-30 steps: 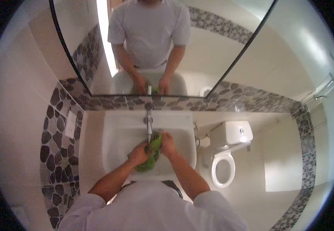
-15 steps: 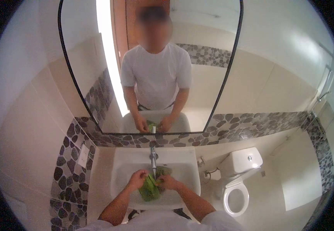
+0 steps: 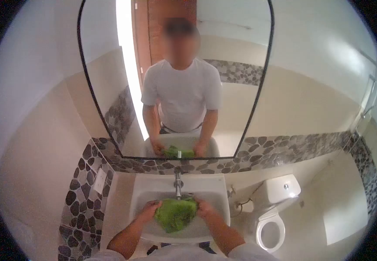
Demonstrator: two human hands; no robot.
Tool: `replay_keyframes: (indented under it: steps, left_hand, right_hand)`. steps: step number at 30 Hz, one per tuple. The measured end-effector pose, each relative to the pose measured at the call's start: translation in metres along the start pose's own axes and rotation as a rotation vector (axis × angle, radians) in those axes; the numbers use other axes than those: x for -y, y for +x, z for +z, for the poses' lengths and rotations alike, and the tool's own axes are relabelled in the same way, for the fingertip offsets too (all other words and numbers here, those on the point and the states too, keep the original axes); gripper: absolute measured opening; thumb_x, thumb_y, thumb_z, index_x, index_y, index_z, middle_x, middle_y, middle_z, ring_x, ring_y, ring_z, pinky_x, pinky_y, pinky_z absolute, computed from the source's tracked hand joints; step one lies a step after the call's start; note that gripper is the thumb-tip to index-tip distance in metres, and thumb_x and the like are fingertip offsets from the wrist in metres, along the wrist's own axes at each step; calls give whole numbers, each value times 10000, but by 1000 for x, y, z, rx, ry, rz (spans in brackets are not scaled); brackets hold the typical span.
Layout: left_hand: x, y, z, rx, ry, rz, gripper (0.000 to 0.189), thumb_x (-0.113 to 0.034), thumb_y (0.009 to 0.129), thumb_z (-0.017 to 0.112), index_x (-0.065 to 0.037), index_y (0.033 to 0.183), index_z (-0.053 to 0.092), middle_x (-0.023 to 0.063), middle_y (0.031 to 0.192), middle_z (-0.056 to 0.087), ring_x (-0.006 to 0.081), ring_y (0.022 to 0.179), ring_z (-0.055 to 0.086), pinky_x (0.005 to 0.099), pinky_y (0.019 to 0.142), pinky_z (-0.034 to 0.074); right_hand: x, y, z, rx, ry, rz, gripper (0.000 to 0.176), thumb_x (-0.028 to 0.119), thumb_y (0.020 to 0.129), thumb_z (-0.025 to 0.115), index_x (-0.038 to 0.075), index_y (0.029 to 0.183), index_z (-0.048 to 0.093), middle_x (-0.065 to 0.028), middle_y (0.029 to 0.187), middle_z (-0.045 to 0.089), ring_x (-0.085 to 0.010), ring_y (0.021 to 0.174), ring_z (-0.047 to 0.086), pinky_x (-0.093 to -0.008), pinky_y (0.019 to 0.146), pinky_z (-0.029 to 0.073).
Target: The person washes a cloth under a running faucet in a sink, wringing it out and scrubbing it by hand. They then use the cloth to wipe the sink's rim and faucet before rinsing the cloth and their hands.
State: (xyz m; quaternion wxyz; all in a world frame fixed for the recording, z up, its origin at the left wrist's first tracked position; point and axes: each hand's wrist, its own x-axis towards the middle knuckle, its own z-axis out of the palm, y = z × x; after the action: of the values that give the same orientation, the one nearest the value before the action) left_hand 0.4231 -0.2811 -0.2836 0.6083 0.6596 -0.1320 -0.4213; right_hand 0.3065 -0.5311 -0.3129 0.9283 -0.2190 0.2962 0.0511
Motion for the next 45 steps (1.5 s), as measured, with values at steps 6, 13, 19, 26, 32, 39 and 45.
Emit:
replay_keyframes:
  steps: [6, 13, 19, 26, 32, 39, 45]
  left_hand:
    - [7, 19, 131, -567, 630, 264, 373, -357, 898, 590, 9, 907, 659, 289, 900, 635, 417, 840, 638, 467, 752, 502]
    - [7, 52, 39, -375, 948, 333, 429, -416, 916, 559, 3, 994, 605, 256, 1002, 628, 403, 934, 614, 492, 835, 476]
    - [-9, 14, 33, 125, 719, 252, 486, -424, 922, 597, -35, 1212, 568, 186, 1119, 640, 353, 1000, 619, 424, 864, 479]
    - [-17, 7, 11, -83, 248, 168, 371, -310, 906, 653, -7, 1114, 597, 183, 903, 652, 222, 797, 606, 359, 760, 500]
    - [-32, -29, -2, 53, 847, 310, 454, -357, 845, 706, -7, 1113, 596, 190, 950, 646, 359, 903, 619, 422, 849, 479]
    - [11, 23, 126, -695, 508, 459, 368, -359, 866, 624, 7, 858, 650, 240, 885, 640, 422, 876, 616, 470, 748, 479]
    - [8, 61, 77, -389, 835, 322, 412, -369, 915, 524, 13, 834, 656, 241, 842, 636, 444, 823, 594, 519, 761, 464]
  right_hand:
    - [-58, 60, -30, 199, -425, -84, 442, 367, 968, 514, 22, 1245, 533, -120, 1199, 603, -275, 1091, 587, -414, 959, 473]
    - [-61, 56, -34, 131, -813, -269, 363, 334, 998, 482, 50, 1215, 547, -84, 1125, 627, -232, 1016, 609, -374, 894, 507]
    - [-17, -1, 34, 115, -991, -160, 441, 330, 928, 599, -5, 1209, 536, -94, 1105, 637, -216, 993, 622, -358, 854, 510]
    - [-18, -12, 43, 209, -2008, 196, 642, 385, 715, 780, 12, 1197, 578, -212, 1015, 667, -294, 1019, 611, -385, 881, 473]
    - [-5, -21, -9, 239, -790, -347, 291, 238, 953, 543, 54, 1172, 596, -162, 1111, 637, -293, 1028, 621, -426, 904, 508]
    - [-56, 30, 11, 201, 180, 16, 314, 248, 998, 450, -1, 1154, 560, -127, 1053, 641, -278, 968, 633, -401, 891, 517]
    - [-75, 73, -29, -72, -523, -31, 313, 253, 986, 485, -17, 1116, 576, -122, 1078, 641, -255, 1014, 622, -386, 879, 514]
